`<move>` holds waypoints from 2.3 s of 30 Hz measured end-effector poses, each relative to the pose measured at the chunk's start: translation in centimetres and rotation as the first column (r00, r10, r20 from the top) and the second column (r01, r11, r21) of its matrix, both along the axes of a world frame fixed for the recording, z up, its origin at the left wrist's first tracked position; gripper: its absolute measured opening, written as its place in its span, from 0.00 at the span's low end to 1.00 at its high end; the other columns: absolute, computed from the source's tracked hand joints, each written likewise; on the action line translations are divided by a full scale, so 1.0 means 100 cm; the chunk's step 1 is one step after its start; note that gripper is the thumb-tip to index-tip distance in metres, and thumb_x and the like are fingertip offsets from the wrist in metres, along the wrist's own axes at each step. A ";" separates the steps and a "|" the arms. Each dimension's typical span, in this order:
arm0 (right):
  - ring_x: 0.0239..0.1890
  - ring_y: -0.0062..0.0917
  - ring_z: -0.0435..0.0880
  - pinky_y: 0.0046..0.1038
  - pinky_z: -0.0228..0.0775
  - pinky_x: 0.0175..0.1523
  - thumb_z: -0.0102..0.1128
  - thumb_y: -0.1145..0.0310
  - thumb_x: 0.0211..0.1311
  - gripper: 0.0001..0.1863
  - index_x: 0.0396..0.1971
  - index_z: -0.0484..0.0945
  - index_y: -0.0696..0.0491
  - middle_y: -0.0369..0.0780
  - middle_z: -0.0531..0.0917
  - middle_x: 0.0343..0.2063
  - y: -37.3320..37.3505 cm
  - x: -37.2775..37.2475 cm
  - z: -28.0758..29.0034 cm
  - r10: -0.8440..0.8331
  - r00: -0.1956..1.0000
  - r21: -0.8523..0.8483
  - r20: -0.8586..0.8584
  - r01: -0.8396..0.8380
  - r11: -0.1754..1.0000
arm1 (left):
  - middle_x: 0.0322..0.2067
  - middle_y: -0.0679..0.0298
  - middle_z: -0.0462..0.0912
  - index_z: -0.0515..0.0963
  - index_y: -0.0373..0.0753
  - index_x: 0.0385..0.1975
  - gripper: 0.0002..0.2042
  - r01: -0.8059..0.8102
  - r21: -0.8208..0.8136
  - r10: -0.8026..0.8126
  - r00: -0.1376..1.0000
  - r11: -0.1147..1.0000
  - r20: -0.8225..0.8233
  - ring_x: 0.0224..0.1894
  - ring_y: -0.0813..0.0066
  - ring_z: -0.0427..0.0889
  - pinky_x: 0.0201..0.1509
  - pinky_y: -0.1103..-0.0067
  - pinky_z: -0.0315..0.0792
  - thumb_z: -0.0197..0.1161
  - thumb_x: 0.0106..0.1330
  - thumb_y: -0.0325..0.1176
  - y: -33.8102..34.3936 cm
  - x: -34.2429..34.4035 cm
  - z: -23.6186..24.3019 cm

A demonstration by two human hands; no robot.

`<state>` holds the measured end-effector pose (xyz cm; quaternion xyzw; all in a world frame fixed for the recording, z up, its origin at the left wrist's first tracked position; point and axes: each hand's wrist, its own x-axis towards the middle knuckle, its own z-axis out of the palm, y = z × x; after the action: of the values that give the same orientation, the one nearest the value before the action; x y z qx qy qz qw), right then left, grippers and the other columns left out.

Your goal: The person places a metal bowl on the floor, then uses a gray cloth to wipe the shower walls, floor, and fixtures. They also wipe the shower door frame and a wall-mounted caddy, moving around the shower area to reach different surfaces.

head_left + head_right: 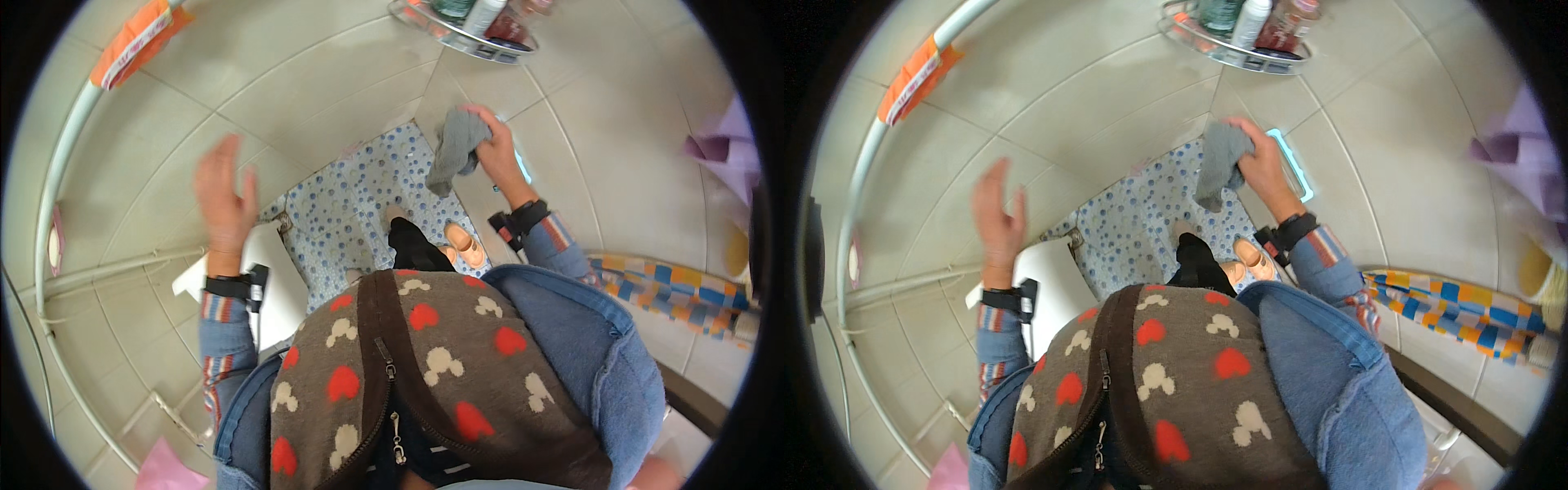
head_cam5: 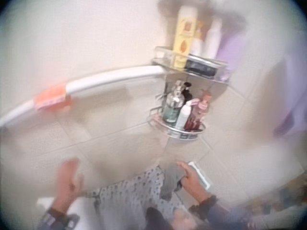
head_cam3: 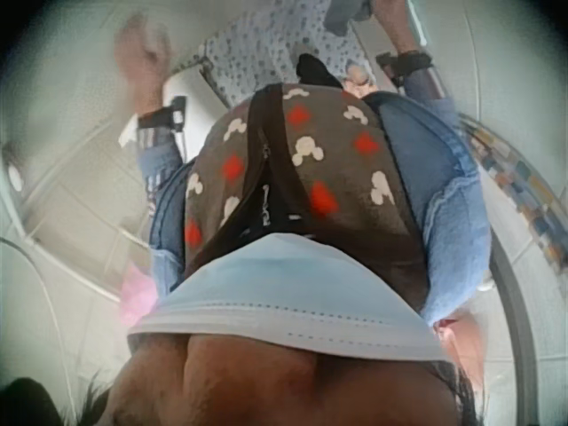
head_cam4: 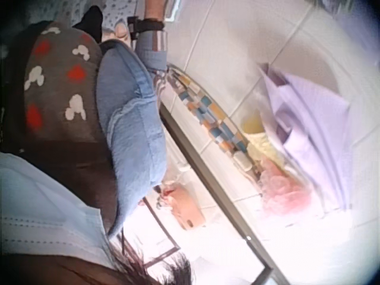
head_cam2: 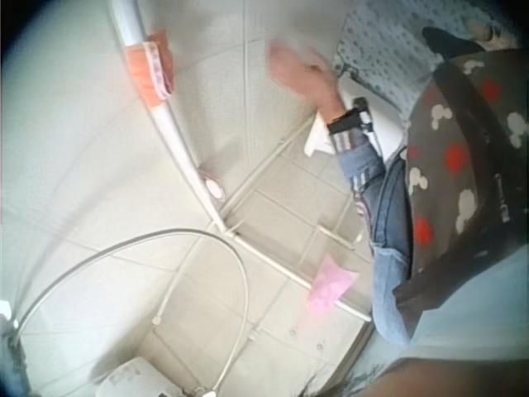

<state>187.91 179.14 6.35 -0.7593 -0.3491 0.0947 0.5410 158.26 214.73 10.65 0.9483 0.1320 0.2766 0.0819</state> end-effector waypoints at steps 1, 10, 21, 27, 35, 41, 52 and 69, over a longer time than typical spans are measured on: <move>0.52 0.23 0.82 0.26 0.71 0.61 0.46 0.89 0.53 0.28 0.54 0.80 0.58 0.39 0.86 0.45 -0.003 -0.009 -0.031 -0.027 0.995 -0.004 -0.091 0.027 1.000 | 0.62 0.49 0.77 0.72 0.38 0.66 0.26 -0.021 -0.103 0.014 0.998 0.994 -0.067 0.63 0.47 0.76 0.67 0.57 0.68 0.65 0.66 0.29 -0.015 -0.017 -0.035; 0.48 0.26 0.84 0.30 0.74 0.55 0.54 0.81 0.56 0.19 0.49 0.82 0.57 0.43 0.87 0.42 -0.037 -0.041 -0.239 0.012 0.888 -0.267 -0.459 -0.150 0.952 | 0.54 0.46 0.80 0.75 0.37 0.61 0.23 -0.287 -0.639 -0.039 0.894 0.714 -0.446 0.56 0.43 0.78 0.62 0.58 0.73 0.65 0.66 0.32 -0.172 -0.144 -0.230; 0.56 0.50 0.80 0.43 0.72 0.60 0.57 0.75 0.56 0.21 0.51 0.82 0.56 0.52 0.83 0.49 0.024 -0.041 -0.439 0.140 0.909 -0.550 -0.393 -0.355 0.756 | 0.50 0.47 0.81 0.76 0.36 0.59 0.21 -0.540 -0.703 -0.098 0.757 0.462 -0.646 0.54 0.43 0.79 0.57 0.56 0.74 0.63 0.68 0.37 -0.291 -0.198 -0.351; 0.56 0.50 0.80 0.42 0.72 0.62 0.58 0.74 0.58 0.20 0.52 0.82 0.55 0.50 0.81 0.51 0.068 -0.028 -0.534 0.186 0.926 -0.613 -0.330 -0.360 0.703 | 0.52 0.48 0.80 0.76 0.35 0.58 0.22 -0.510 -0.705 -0.041 0.796 0.493 -0.604 0.55 0.45 0.78 0.59 0.57 0.73 0.65 0.66 0.37 -0.331 -0.197 -0.392; 0.48 0.49 0.85 0.43 0.79 0.54 0.60 0.77 0.54 0.27 0.58 0.79 0.55 0.50 0.72 0.68 0.141 -0.021 -0.630 0.523 0.848 -0.760 -0.085 -0.394 0.516 | 0.56 0.53 0.79 0.80 0.37 0.54 0.22 -0.607 -0.646 0.072 0.752 0.462 -0.655 0.61 0.51 0.75 0.68 0.57 0.63 0.70 0.62 0.41 -0.337 -0.180 -0.430; 0.34 0.44 0.89 0.45 0.81 0.39 0.59 0.75 0.59 0.20 0.53 0.82 0.61 0.53 0.68 0.71 0.210 -0.020 -0.707 0.823 0.566 -0.967 0.044 -0.182 0.177 | 0.53 0.52 0.80 0.81 0.37 0.49 0.21 -0.666 -0.620 0.178 0.727 0.415 -0.663 0.60 0.51 0.77 0.66 0.57 0.65 0.72 0.58 0.40 -0.326 -0.174 -0.441; 0.48 0.43 0.89 0.47 0.81 0.49 0.58 0.69 0.66 0.19 0.54 0.85 0.59 0.52 0.63 0.74 0.288 -0.007 -0.765 0.805 0.591 -0.998 0.059 0.021 0.058 | 0.49 0.51 0.82 0.82 0.38 0.48 0.21 -0.598 -0.610 0.313 0.798 0.520 -0.515 0.47 0.49 0.82 0.53 0.57 0.75 0.73 0.58 0.41 -0.325 -0.185 -0.469; 0.41 0.45 0.89 0.42 0.84 0.42 0.62 0.74 0.58 0.17 0.49 0.85 0.54 0.53 0.82 0.49 0.195 0.019 -0.764 0.655 0.746 -0.969 0.117 -0.057 0.238 | 0.52 0.52 0.80 0.81 0.37 0.50 0.20 -0.642 -0.652 0.250 0.763 0.404 -0.596 0.54 0.50 0.79 0.58 0.57 0.70 0.72 0.60 0.38 -0.304 -0.169 -0.449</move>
<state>189.85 198.66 -70.09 -0.8116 -0.5298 0.1990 -0.1449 141.36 184.32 -34.26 0.7522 0.5153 -0.0120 0.4104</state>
